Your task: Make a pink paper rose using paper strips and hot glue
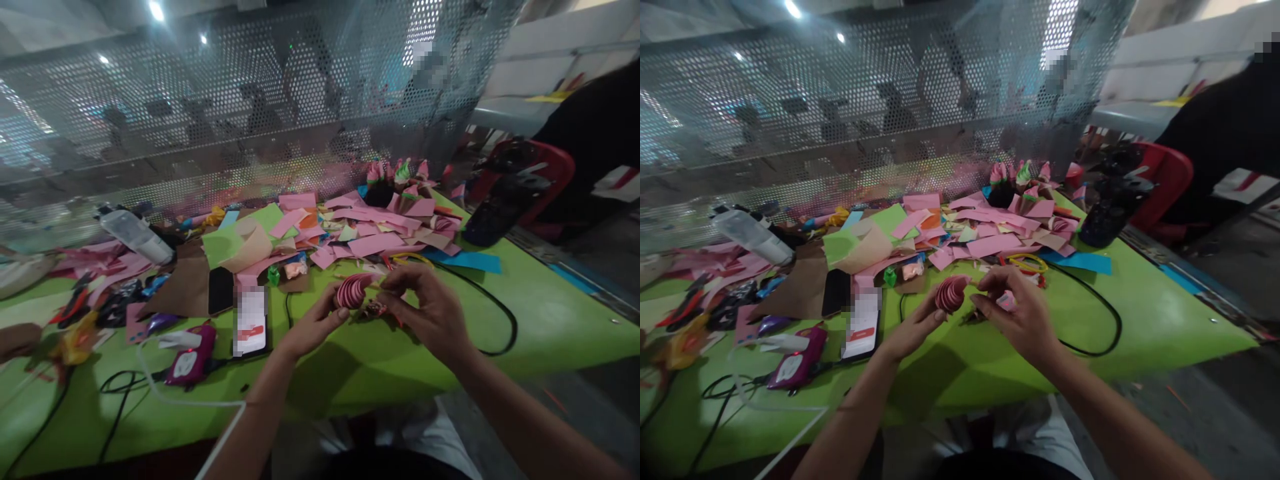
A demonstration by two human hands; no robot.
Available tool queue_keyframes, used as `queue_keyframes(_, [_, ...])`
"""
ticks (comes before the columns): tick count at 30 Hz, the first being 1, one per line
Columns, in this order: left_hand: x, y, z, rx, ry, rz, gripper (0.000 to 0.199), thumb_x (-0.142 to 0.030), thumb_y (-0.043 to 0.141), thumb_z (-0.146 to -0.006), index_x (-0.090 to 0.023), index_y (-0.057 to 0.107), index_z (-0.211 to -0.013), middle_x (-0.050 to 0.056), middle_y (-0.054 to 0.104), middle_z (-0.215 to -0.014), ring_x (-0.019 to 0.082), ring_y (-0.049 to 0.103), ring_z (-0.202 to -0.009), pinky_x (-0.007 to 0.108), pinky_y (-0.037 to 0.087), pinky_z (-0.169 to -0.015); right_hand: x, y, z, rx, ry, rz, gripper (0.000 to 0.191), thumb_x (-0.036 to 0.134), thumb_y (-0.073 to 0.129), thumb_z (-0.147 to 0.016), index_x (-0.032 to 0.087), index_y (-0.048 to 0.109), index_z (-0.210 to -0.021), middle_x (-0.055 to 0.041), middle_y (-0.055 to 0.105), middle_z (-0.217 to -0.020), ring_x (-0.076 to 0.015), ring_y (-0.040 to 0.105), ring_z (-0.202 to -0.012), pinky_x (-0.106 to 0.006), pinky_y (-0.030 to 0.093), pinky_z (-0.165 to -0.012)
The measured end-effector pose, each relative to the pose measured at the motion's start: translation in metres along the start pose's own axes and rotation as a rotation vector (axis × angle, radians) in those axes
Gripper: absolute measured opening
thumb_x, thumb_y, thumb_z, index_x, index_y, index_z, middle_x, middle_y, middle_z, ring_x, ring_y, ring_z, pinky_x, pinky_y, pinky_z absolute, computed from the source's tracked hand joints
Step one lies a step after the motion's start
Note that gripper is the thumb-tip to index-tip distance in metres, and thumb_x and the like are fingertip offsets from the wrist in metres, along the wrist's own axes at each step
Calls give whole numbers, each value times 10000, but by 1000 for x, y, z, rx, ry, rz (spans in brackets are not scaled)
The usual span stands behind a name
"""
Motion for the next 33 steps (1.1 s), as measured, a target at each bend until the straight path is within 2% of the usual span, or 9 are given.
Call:
queue_keyframes(2, [3, -1, 0, -17, -34, 19, 618, -597, 578, -872, -258, 495, -1382, 81, 540, -1423, 288, 453, -1332, 448, 362, -1108, 6, 7, -2, 34, -61, 20, 55, 179, 660, -867, 221, 626, -876, -2, 646, -781, -133, 600, -656, -248, 504, -580])
queue_keyframes(4, [6, -2, -1, -32, -62, 28, 635, -601, 587, -864, -251, 502, -1387, 86, 534, -1440, 295, 452, -1333, 447, 372, -1094, 10, 14, -4, 66, -110, 40, 79, 161, 641, -881, 229, 665, -913, -23, 675, -839, -150, 625, -718, -261, 514, -615])
queue_keyframes(9, [17, -9, -1, -104, -100, 52, 656, -615, 603, -844, -242, 530, -1378, 94, 577, -1379, 278, 520, -1205, 421, 429, -993, 6, 23, -7, 47, -139, 78, 80, 176, 636, -896, 233, 689, -875, -32, 676, -823, -172, 652, -770, -291, 534, -675])
queue_keyframes(12, [23, -11, 0, -124, -126, 62, 664, -624, 590, -847, -231, 534, -1378, 93, 622, -1258, 233, 554, -1055, 370, 457, -886, 2, 26, -7, 44, -133, 84, 81, 173, 637, -892, 227, 690, -863, -32, 680, -819, -171, 647, -765, -294, 535, -682])
queue_keyframes(16, [30, -14, -2, -154, -160, 79, 685, -644, 579, -842, -209, 534, -1370, 59, 634, -1038, 165, 523, -859, 328, 444, -810, 0, 28, -9, 53, -126, 72, 69, 179, 637, -888, 226, 688, -888, -32, 681, -825, -168, 642, -745, -284, 529, -657])
queue_keyframes(19, [33, -17, -6, -166, -136, 153, 688, -673, 542, -848, -187, 549, -1334, 30, 586, -888, 143, 483, -773, 294, 433, -733, -2, 24, -12, 27, -90, 42, 93, 195, 646, -879, 221, 674, -965, -24, 676, -847, -137, 599, -645, -260, 509, -591])
queue_keyframes(22, [38, -19, -10, -179, -120, 268, 682, -707, 508, -841, -160, 588, -1240, 24, 551, -809, 140, 470, -731, 279, 420, -678, -6, 22, -15, 14, -56, 42, 99, 216, 646, -879, 215, 663, -977, -21, 667, -840, -128, 582, -628, -255, 506, -592])
queue_keyframes(27, [40, -23, -11, -277, -109, 385, 637, -719, 546, -793, -151, 630, -1069, 50, 579, -827, 159, 477, -737, 297, 410, -667, -16, 36, -14, 75, -29, 36, 142, 288, 670, -871, 210, 663, -989, -42, 674, -882, -142, 585, -659, -275, 520, -610])
queue_keyframes(33, [32, -17, -7, -221, -90, 427, 584, -710, 500, -814, -173, 645, -992, 79, 624, -869, 181, 482, -748, 331, 403, -704, -21, 51, -5, 113, -27, -4, 228, 335, 694, -855, 221, 671, -1052, -76, 656, -995, -201, 632, -850, -310, 556, -660])
Point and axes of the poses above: each hand's wrist, its own z-axis away from the middle knuckle, its own y-axis out of the palm, x = y × z, the point moved 9 cm from there along -z, towards the middle knuckle
